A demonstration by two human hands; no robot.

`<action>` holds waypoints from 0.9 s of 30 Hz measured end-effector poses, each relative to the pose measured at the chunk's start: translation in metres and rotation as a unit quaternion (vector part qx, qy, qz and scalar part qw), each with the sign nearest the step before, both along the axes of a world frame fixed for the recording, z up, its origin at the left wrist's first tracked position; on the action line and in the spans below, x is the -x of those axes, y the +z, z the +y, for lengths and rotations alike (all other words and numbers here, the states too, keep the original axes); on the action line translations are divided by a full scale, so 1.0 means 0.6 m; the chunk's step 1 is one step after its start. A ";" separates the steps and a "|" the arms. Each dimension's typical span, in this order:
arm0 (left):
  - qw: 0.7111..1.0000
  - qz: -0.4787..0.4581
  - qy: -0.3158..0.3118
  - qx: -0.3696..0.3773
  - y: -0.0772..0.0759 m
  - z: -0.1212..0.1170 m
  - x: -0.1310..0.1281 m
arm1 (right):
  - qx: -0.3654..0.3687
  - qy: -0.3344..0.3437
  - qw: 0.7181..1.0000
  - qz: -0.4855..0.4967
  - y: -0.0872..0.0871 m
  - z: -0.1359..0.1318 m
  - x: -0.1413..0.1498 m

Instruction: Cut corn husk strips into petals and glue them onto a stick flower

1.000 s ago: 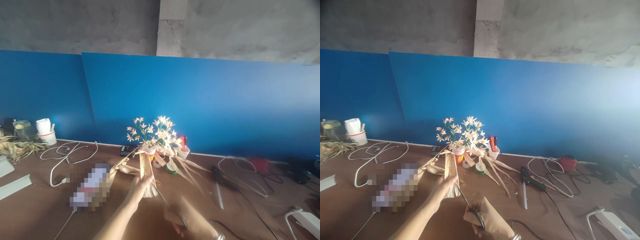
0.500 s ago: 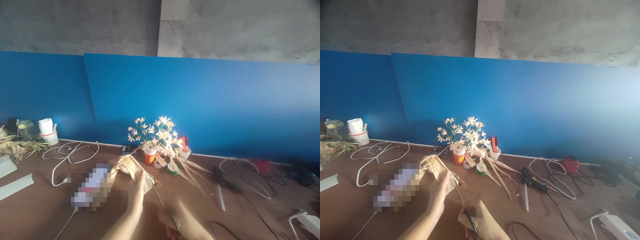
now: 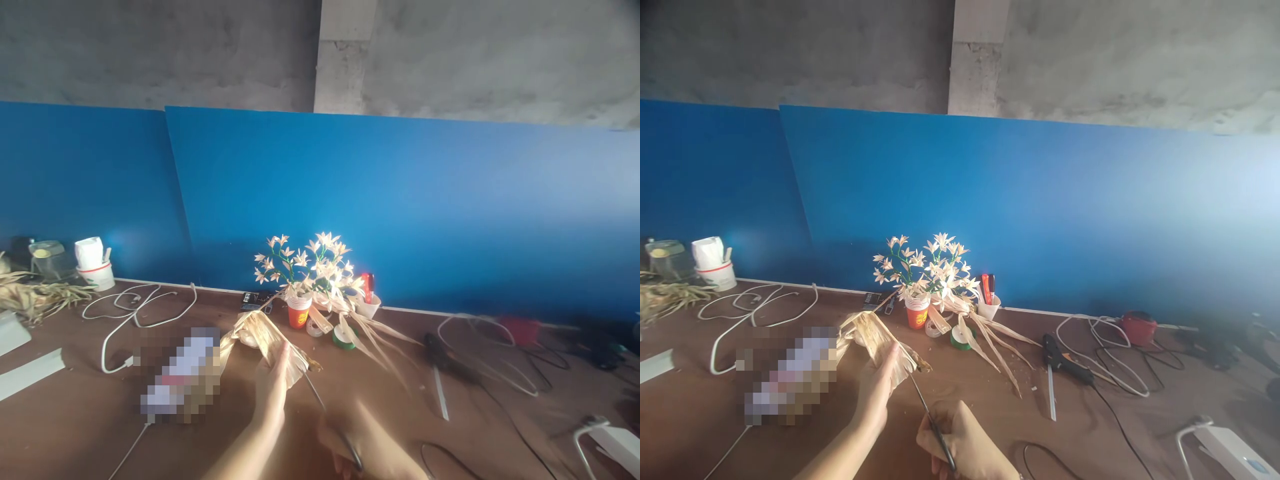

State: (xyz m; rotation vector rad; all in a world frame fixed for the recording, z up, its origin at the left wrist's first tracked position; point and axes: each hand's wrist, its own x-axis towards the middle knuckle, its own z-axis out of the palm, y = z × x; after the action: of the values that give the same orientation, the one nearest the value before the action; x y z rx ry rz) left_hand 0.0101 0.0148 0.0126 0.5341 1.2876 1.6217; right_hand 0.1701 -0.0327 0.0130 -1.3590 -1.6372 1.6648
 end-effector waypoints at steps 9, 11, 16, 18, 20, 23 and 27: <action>0.998 0.001 -0.063 -0.024 -0.009 -0.023 -0.025 | -0.018 -0.029 0.999 0.021 -0.019 0.002 0.011; 0.998 -0.002 -0.063 -0.024 -0.010 -0.029 -0.030 | -0.024 -0.043 0.998 0.033 -0.021 0.003 0.017; 0.997 -0.004 -0.071 0.022 -0.008 -0.039 -0.038 | -0.081 -0.057 0.992 0.079 -0.010 0.001 0.032; 0.995 -0.008 -0.091 0.028 -0.011 -0.040 -0.039 | -0.099 -0.065 0.990 0.083 -0.001 -0.001 0.037; 0.994 -0.014 -0.107 0.023 -0.016 -0.039 -0.039 | -0.107 -0.079 0.988 0.078 0.008 -0.003 0.040; 0.992 -0.026 -0.126 0.012 -0.028 -0.034 -0.038 | -0.113 -0.087 0.988 0.055 0.014 -0.003 0.041; 0.992 -0.025 -0.120 0.017 -0.040 -0.027 -0.036 | -0.127 -0.082 0.988 0.043 0.005 -0.001 0.039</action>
State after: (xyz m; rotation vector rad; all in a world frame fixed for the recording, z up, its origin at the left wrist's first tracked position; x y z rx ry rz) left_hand 0.0319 -0.0013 -0.0114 0.5994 1.1632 1.4032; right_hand 0.1465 -0.0335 0.0159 -1.2421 -1.5803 1.3494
